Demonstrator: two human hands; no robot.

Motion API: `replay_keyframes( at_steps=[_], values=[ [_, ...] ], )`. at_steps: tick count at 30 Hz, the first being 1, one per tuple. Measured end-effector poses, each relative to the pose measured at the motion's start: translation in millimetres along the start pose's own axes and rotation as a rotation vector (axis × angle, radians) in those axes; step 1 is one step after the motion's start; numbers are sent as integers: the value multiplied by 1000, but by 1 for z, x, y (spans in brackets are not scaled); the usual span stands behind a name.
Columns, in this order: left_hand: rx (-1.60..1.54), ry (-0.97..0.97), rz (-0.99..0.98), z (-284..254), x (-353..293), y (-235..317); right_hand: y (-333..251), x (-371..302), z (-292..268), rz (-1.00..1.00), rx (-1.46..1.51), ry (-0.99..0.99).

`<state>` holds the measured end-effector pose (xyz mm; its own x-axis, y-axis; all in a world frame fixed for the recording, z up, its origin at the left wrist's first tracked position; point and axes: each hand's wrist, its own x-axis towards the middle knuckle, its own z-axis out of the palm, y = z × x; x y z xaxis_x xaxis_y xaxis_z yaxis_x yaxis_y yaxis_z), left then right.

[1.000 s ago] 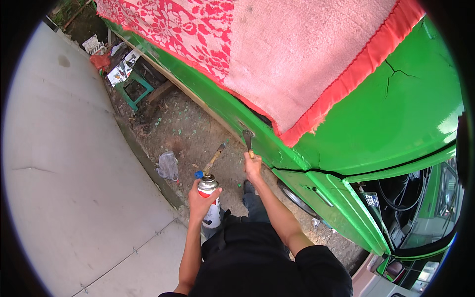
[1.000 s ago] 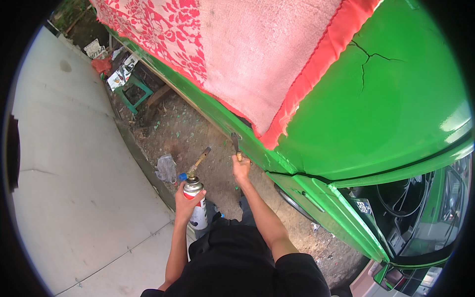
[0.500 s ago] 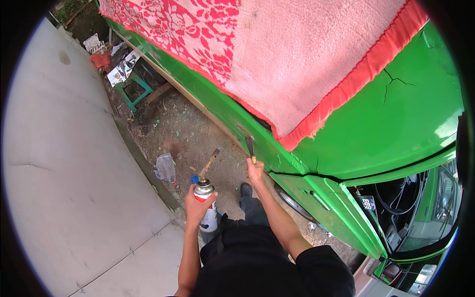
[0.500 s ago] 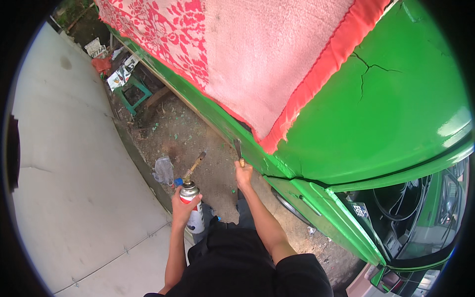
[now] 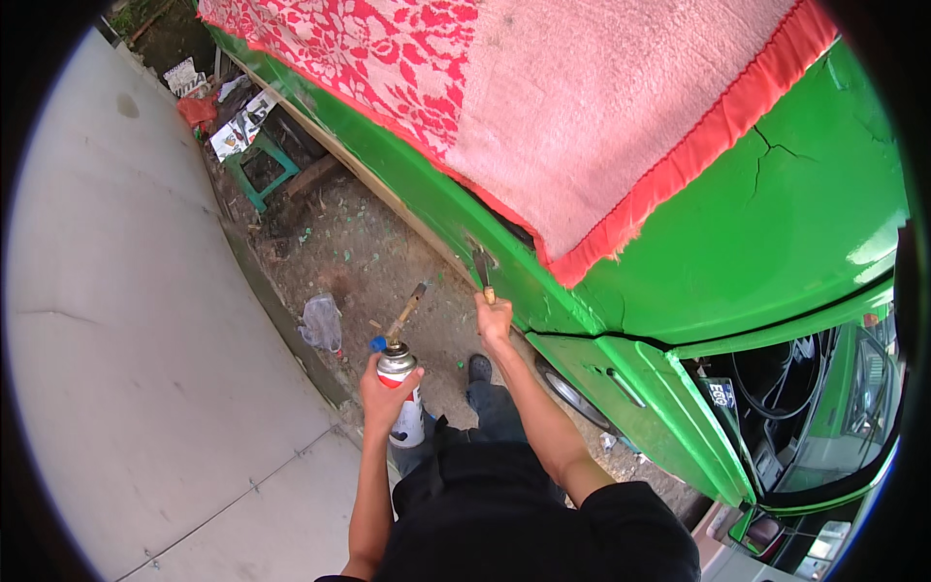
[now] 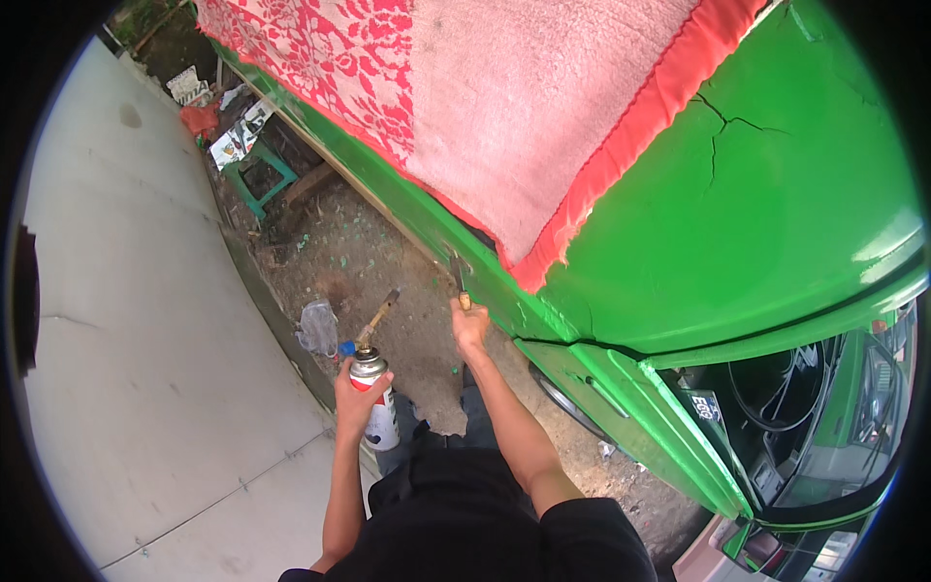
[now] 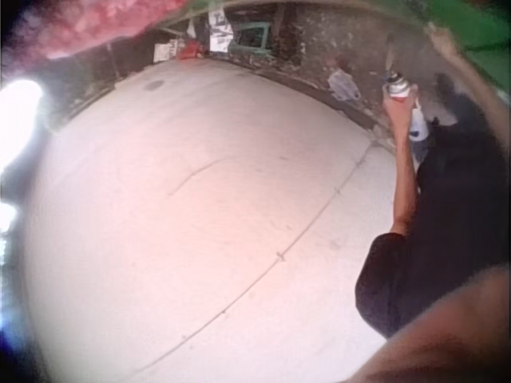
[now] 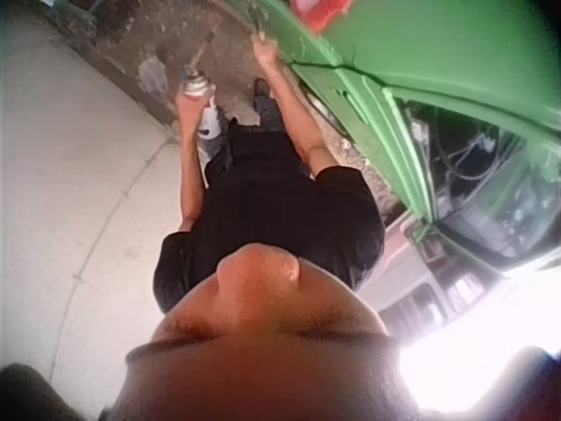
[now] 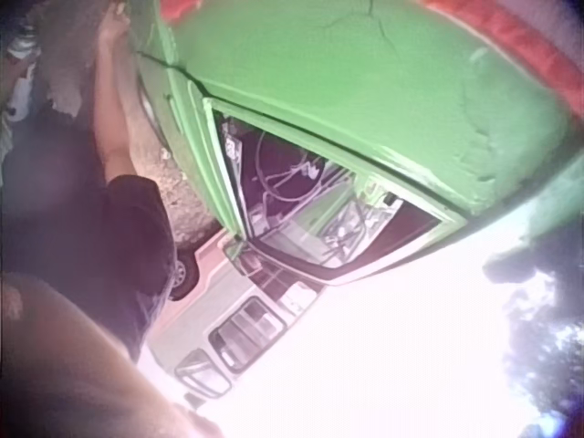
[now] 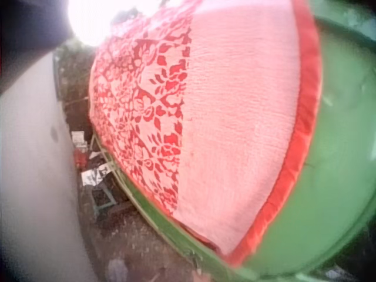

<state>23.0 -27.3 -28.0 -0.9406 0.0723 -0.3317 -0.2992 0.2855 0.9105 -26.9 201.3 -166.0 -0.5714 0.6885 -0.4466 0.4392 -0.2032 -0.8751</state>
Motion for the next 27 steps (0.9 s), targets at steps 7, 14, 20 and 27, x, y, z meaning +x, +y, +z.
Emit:
replay_keyframes(
  at_steps=[7, 14, 20, 27],
  values=[
    [42, 69, 28, 1, -6, -2, -26, -7, 5, 42, -27, -42],
    [-3, 98, 40, 1, -2, -16, -20, -11, -11, -95, -241, 5],
    [-53, 63, 31, 1, -6, 0, -48, -22, -15, -137, -383, -56],
    [-94, 43, 32, 6, -4, 0, -55, -13, -4, -153, -391, -39]
  ],
)
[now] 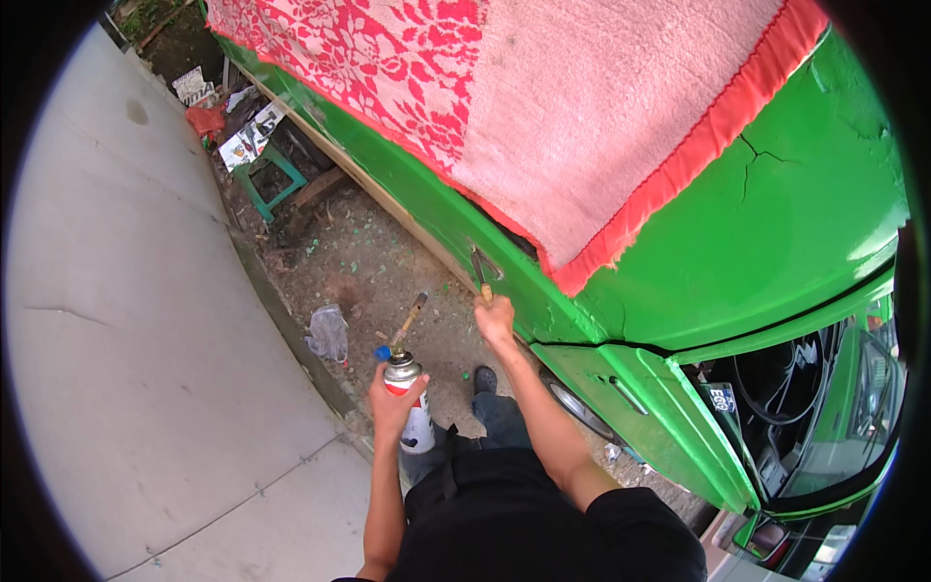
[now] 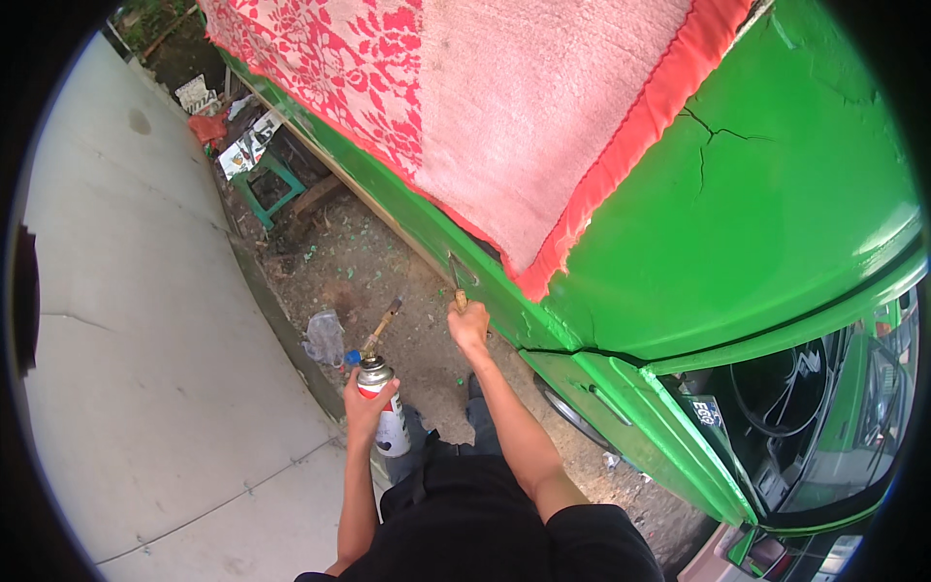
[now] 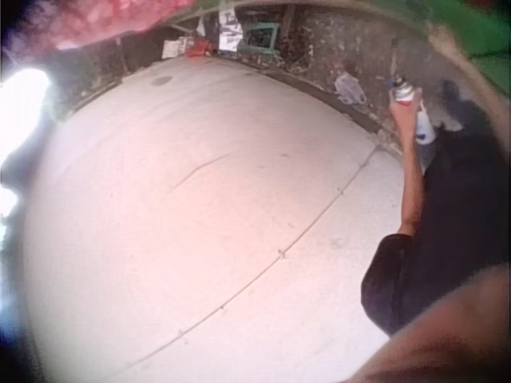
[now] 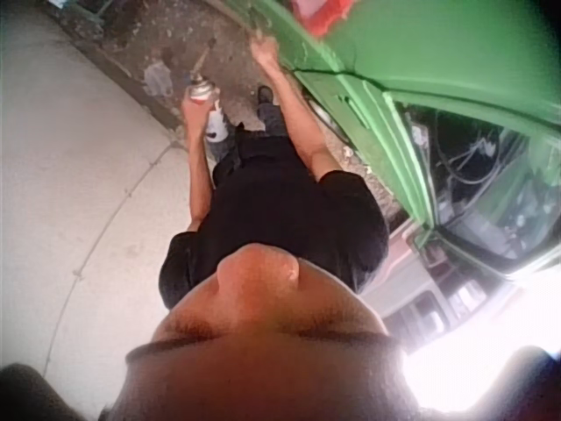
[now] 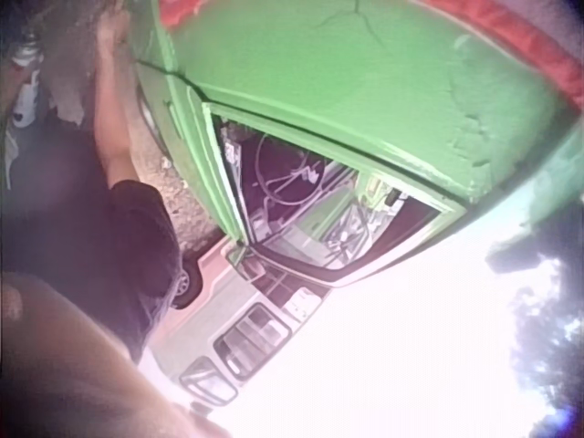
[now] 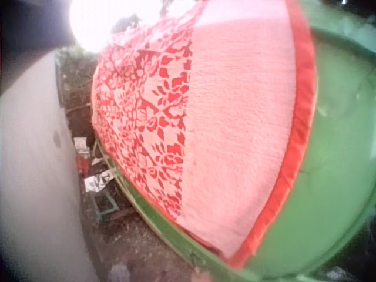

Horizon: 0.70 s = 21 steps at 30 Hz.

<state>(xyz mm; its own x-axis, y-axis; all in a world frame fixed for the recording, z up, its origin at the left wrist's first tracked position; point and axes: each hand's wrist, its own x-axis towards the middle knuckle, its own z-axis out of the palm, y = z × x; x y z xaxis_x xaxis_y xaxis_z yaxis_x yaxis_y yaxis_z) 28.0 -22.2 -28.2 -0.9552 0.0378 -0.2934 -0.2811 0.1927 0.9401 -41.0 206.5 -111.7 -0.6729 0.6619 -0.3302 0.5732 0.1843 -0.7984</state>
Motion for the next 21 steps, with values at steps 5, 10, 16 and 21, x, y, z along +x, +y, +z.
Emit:
replay_keyframes(
  at_steps=[5, 10, 16, 21],
  values=[
    [26, 20, 14, -1, 0, -2, 9, -3, -4, 96, 87, -111],
    [-25, 13, 0, 5, -1, 19, -1, 2, 7, 134, 110, -93],
    [19, 46, 54, 3, 1, 2, 7, 16, 1, 96, 23, -80],
    [-42, 30, -4, 1, 3, 9, 4, -5, -4, 104, 43, -107]
  ],
)
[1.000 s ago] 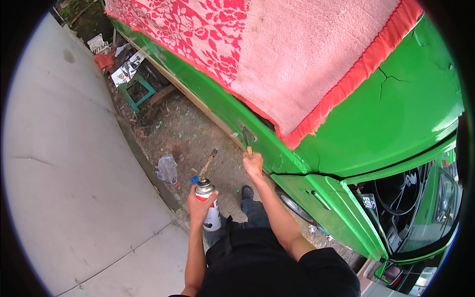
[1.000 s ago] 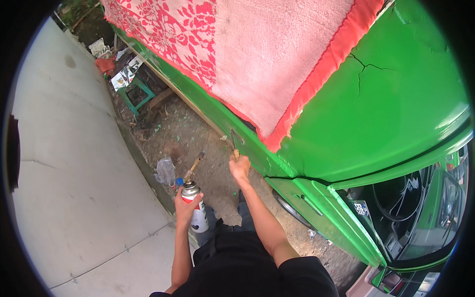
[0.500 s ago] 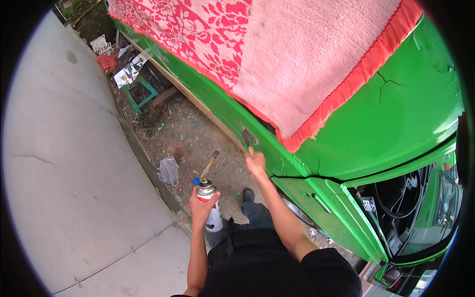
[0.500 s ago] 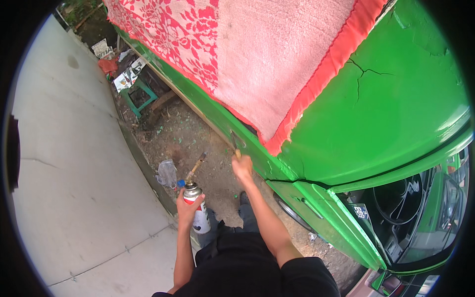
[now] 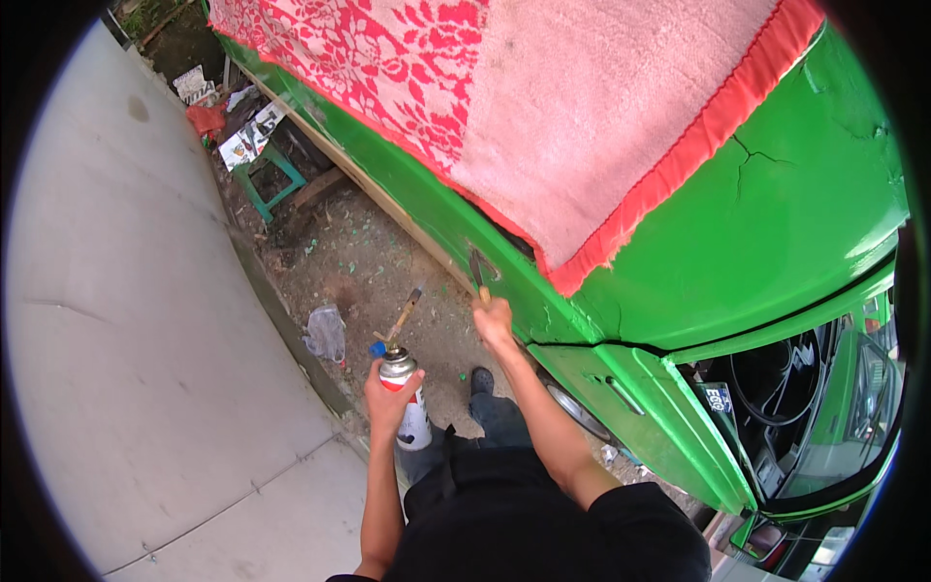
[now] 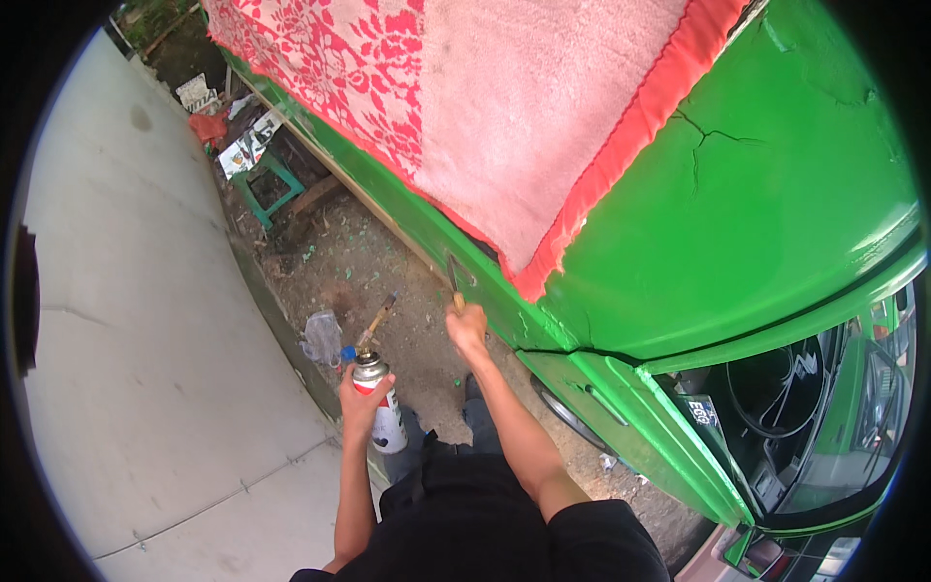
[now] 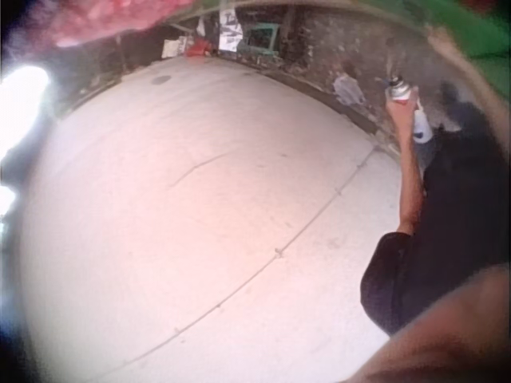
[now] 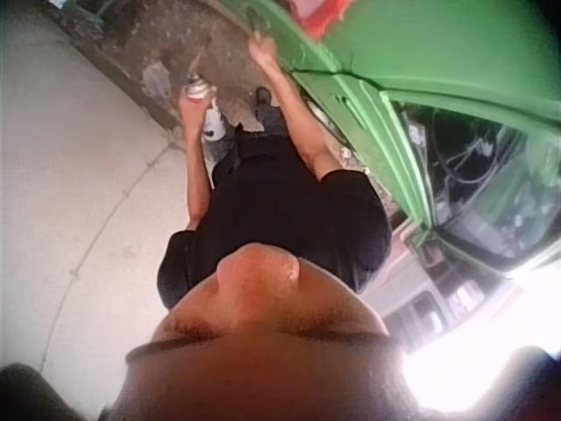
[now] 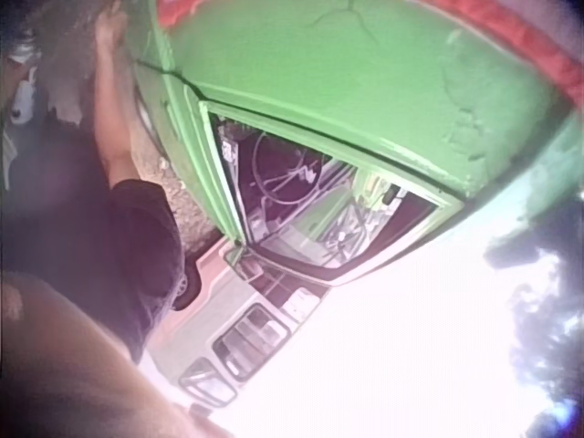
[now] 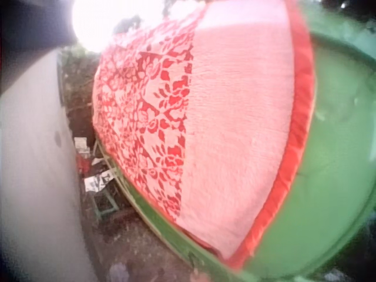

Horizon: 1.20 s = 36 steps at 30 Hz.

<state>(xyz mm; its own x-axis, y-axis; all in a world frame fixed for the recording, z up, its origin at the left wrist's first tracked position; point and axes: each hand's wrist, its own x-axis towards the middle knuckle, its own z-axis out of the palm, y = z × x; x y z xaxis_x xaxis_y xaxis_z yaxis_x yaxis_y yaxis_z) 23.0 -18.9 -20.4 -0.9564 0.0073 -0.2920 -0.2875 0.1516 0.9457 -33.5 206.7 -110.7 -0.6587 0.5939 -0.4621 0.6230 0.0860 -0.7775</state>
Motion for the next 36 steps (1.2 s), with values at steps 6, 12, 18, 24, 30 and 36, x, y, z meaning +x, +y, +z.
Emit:
replay_keyframes(
  at_steps=[6, 12, 18, 24, 30, 36],
  values=[
    [13, 81, 23, 1, -5, -14, 0, 18, 10, -32, 6, 8],
    [29, 90, 25, -4, -7, -8, -18, 4, -2, 27, -14, -59],
    [23, 91, 4, -7, -7, -18, 6, 10, 2, -82, -72, -69],
    [11, 79, -23, -3, -8, -30, -13, -30, -26, 34, 498, -224],
    [37, 95, 15, 5, -5, -15, 4, -17, -9, -246, 217, -50],
    [93, 86, 57, -3, 12, -13, -7, -13, 4, -454, -46, 153]
  ],
)
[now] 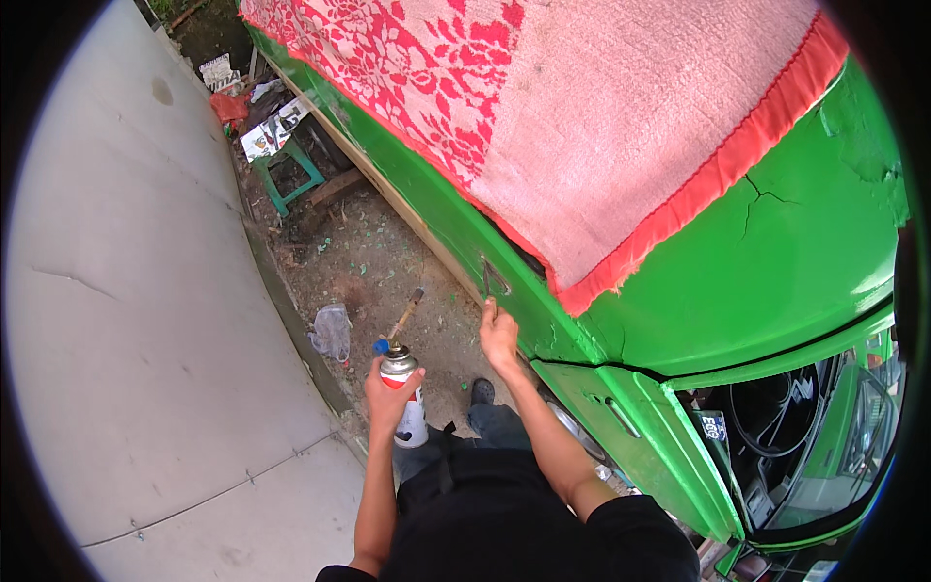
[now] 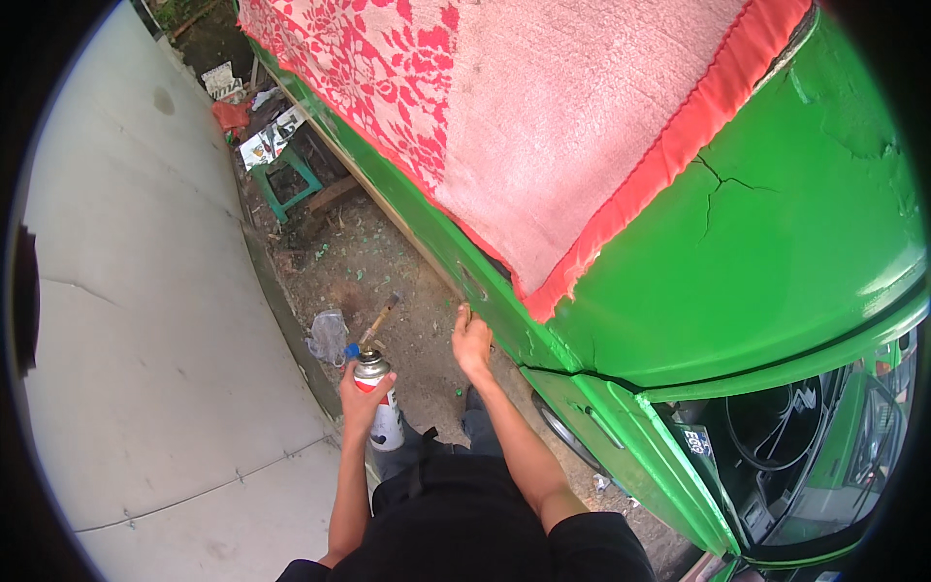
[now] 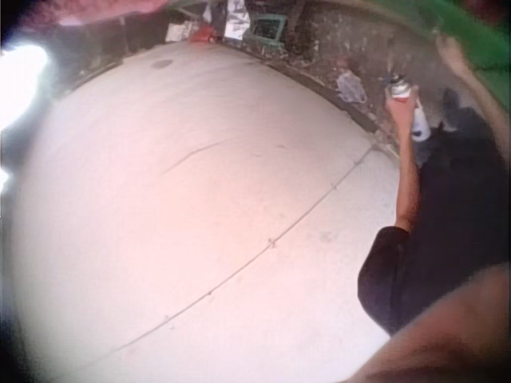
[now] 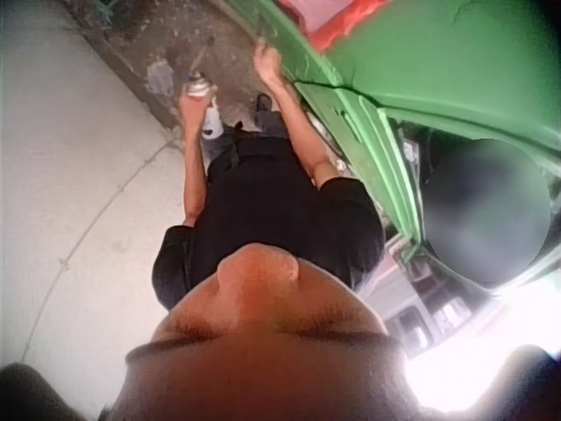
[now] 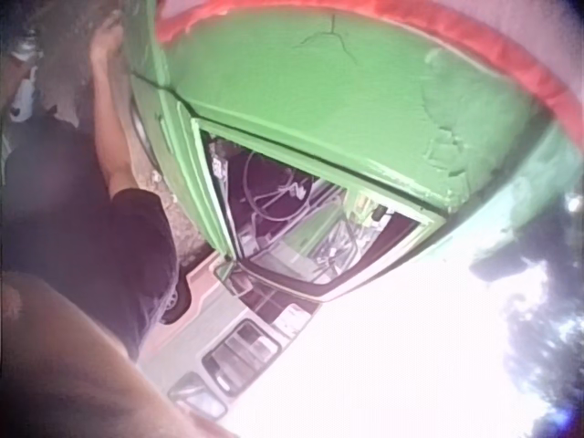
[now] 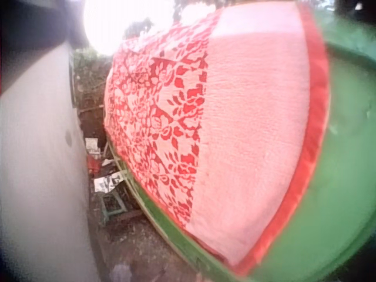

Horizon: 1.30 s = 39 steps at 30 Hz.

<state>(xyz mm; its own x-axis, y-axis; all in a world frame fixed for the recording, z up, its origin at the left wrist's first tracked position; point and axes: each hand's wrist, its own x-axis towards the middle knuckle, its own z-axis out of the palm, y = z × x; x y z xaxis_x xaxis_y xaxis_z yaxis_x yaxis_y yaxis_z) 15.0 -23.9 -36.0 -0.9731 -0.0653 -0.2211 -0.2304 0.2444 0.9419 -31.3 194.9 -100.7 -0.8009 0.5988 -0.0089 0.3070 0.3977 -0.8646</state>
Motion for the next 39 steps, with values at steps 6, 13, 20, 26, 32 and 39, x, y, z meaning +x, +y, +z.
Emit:
replay_keyframes(
  at_steps=[6, 13, 20, 26, 32, 39],
  values=[
    [11, 4, -13, -4, 12, 16, -14, 13, 10, -5, 24, 2],
    [77, -124, 39, -20, 44, 23, -12, 0, -2, -26, 71, 69],
    [94, -205, 30, -24, 63, 21, -24, 14, -2, 180, 45, -96],
    [34, -191, 32, -25, 61, 20, 3, 4, 8, 238, 149, -20],
    [36, -176, 37, -26, 57, 16, 0, 16, 13, 206, 119, -12],
    [76, -195, 36, -24, 50, 29, 9, 28, 11, 282, 287, -64]
  ],
)
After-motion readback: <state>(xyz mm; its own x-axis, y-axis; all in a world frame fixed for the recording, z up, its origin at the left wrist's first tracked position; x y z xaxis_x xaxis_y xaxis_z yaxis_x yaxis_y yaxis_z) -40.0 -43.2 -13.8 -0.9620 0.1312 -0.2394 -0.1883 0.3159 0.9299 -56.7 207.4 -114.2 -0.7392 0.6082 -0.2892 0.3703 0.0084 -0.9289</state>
